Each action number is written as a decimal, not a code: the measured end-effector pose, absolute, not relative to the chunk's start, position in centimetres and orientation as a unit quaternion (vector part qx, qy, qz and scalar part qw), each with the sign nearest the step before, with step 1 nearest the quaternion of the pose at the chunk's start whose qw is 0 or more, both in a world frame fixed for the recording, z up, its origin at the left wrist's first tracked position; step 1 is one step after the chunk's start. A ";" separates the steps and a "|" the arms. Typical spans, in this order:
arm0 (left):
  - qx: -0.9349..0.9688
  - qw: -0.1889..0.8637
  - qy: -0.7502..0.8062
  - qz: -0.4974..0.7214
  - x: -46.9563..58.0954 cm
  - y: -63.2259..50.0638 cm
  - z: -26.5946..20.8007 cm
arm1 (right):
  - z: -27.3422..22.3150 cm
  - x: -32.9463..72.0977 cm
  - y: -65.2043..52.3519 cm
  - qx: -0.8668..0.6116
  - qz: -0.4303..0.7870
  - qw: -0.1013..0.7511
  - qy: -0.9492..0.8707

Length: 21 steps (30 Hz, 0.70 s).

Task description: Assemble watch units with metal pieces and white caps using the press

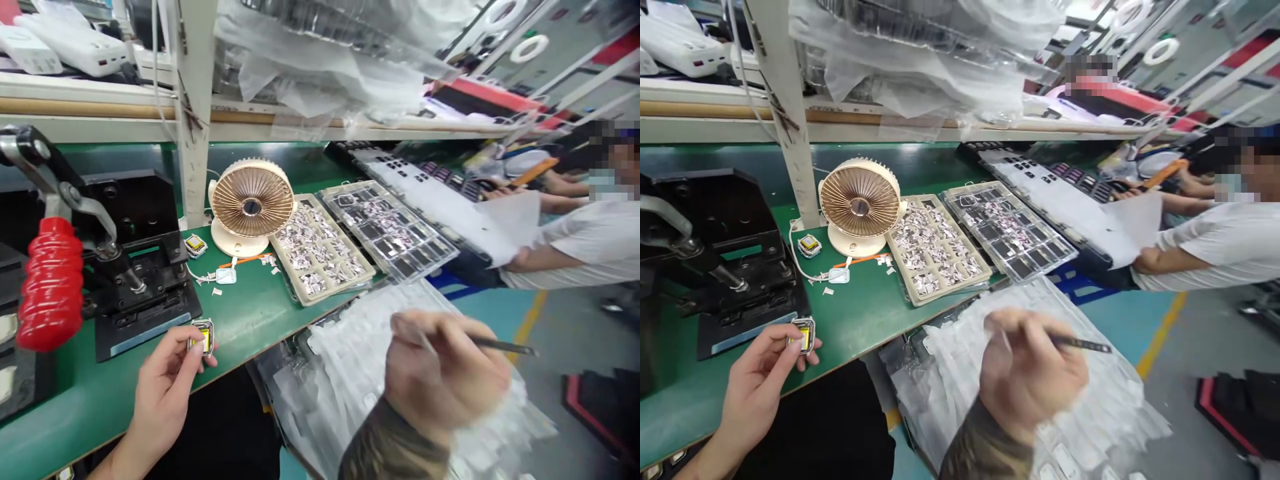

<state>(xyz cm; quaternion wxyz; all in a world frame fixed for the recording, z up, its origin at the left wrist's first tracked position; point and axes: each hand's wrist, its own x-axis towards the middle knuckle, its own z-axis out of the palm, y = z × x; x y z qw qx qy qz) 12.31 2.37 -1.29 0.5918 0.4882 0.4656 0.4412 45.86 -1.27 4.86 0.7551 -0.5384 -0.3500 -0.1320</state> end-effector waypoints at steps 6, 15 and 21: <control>0.450 0.586 0.492 0.460 12.9 1.9 -0.5 | 0.5 41.7 1.8 -0.595 -0.190 0.670 -0.402; 0.479 0.597 0.479 0.430 12.2 2.1 -1.3 | -1.0 38.2 2.0 -0.601 -0.075 0.214 -0.767; 0.479 0.602 0.473 0.430 11.9 1.8 -1.7 | 1.5 40.8 4.0 -0.649 -0.077 0.277 -0.704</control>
